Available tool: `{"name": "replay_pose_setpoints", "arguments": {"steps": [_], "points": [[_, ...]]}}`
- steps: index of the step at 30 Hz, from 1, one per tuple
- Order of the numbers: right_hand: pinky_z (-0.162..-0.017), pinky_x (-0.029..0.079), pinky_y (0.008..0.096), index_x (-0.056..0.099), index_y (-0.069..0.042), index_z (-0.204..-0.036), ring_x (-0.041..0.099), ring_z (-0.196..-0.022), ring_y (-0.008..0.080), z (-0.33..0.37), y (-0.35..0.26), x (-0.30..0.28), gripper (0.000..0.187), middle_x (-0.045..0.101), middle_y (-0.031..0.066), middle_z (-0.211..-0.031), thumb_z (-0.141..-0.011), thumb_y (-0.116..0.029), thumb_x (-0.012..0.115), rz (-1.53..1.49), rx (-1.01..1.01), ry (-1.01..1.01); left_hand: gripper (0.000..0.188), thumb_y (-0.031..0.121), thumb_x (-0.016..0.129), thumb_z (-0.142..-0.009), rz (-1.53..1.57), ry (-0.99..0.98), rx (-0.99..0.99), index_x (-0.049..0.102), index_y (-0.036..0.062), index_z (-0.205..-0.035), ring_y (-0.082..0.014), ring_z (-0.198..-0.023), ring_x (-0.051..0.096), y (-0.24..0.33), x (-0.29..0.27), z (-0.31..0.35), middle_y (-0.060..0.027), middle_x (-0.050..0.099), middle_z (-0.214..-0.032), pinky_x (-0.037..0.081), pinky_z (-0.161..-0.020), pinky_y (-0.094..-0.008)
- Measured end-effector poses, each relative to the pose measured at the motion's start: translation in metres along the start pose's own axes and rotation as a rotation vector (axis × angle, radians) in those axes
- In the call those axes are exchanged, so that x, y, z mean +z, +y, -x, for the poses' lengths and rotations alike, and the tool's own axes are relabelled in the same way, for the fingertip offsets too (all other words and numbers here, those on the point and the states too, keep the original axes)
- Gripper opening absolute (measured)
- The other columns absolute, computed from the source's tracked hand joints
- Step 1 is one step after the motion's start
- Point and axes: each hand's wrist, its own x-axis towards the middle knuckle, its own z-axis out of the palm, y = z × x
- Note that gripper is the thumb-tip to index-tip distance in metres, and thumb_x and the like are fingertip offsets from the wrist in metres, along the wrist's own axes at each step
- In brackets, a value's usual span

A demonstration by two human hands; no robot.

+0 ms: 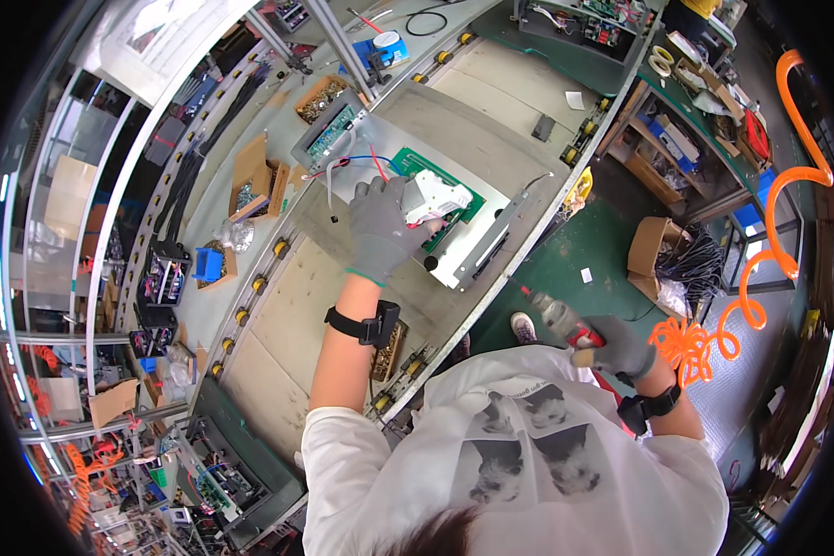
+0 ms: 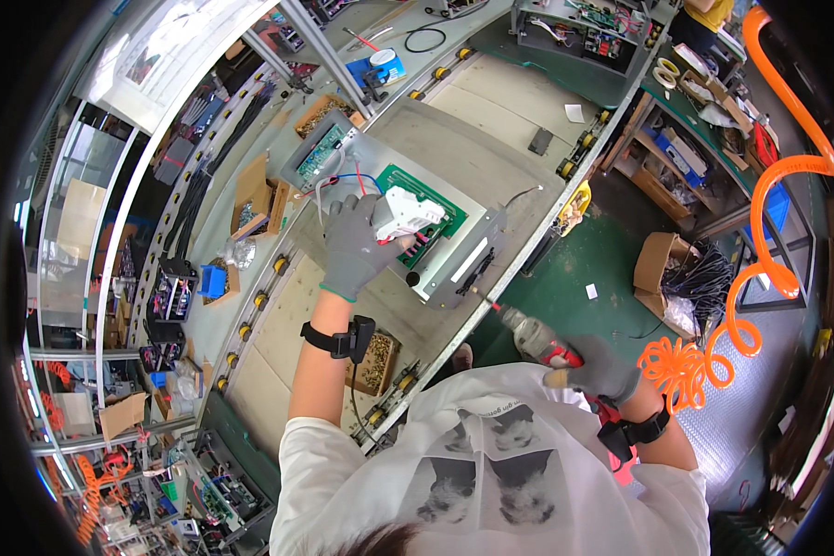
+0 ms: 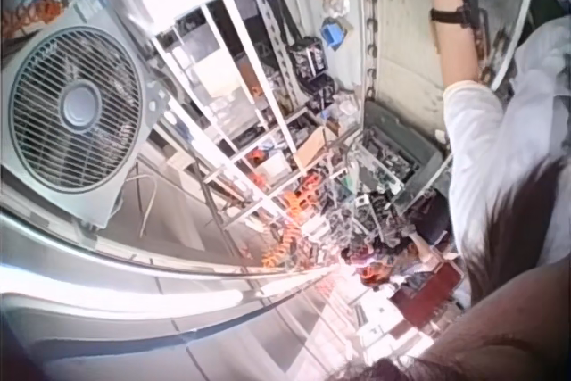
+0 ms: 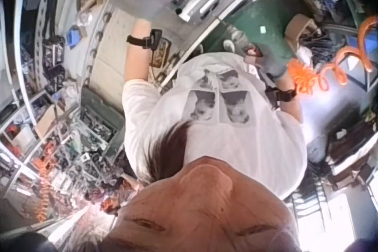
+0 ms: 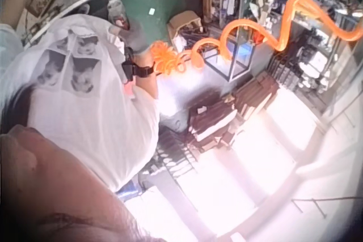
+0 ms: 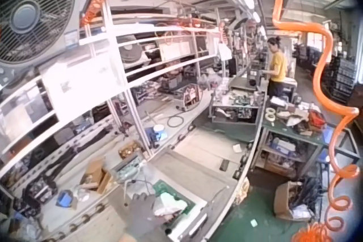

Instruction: Assembling and wiring components inside a metal electronic unit enclosure on a factory assembly line.

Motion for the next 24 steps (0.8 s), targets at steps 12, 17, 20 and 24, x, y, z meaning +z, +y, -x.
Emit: {"name": "replay_pose_setpoints", "arguments": {"steps": [12, 17, 20, 24], "points": [[-0.044, 0.038, 0.0236, 0.058, -0.002, -0.089, 0.05, -0.049, 0.0089, -0.087, 0.026, -0.072, 0.034, 0.053, 0.0004, -0.064, -0.076, -0.031, 0.07, -0.309, -0.026, 0.294, 0.054, 0.024, 0.076, -0.058, -0.175, -0.135, 0.278, 0.057, 0.0145, -0.108, -0.031, -0.098, 0.048, 0.023, 0.036, 0.02, -0.0105, 0.052, -0.101, 0.042, -0.081, -0.0426], [-0.045, 0.039, 0.0227, 0.057, 0.001, -0.106, 0.051, -0.053, 0.0088, -0.145, 0.022, -0.078, 0.048, 0.057, 0.0023, -0.074, -0.077, -0.036, 0.069, -0.234, -0.102, 0.34, 0.056, 0.023, 0.077, -0.057, -0.069, -0.074, 0.204, 0.057, 0.0151, -0.108, -0.0319, -0.098, 0.048, 0.023, 0.052, 0.022, -0.0103, 0.052, -0.1, 0.042, -0.081, -0.042], [-0.045, 0.04, 0.0224, 0.055, 0.0, -0.114, 0.051, -0.054, 0.0093, -0.172, 0.017, -0.07, 0.055, 0.058, 0.0017, -0.076, -0.078, -0.038, 0.068, -0.423, -0.118, 0.255, 0.06, 0.015, 0.075, -0.052, -0.035, -0.074, 0.177, 0.057, 0.0181, -0.11, -0.0306, -0.096, 0.047, 0.023, 0.058, 0.02, -0.0099, 0.051, -0.1, 0.042, -0.08, -0.0411], [-0.055, 0.049, 0.0217, 0.047, -0.006, -0.12, 0.062, -0.096, 0.0167, -0.191, 0.025, -0.075, 0.051, 0.06, 0.0067, -0.102, -0.085, -0.04, 0.061, -0.615, -0.202, 0.126, 0.058, 0.02, 0.078, -0.055, -0.024, -0.075, 0.191, 0.056, 0.0159, -0.109, -0.0335, -0.1, 0.047, 0.034, 0.056, 0.006, -0.0124, 0.051, -0.101, 0.042, -0.079, -0.0451]]}}
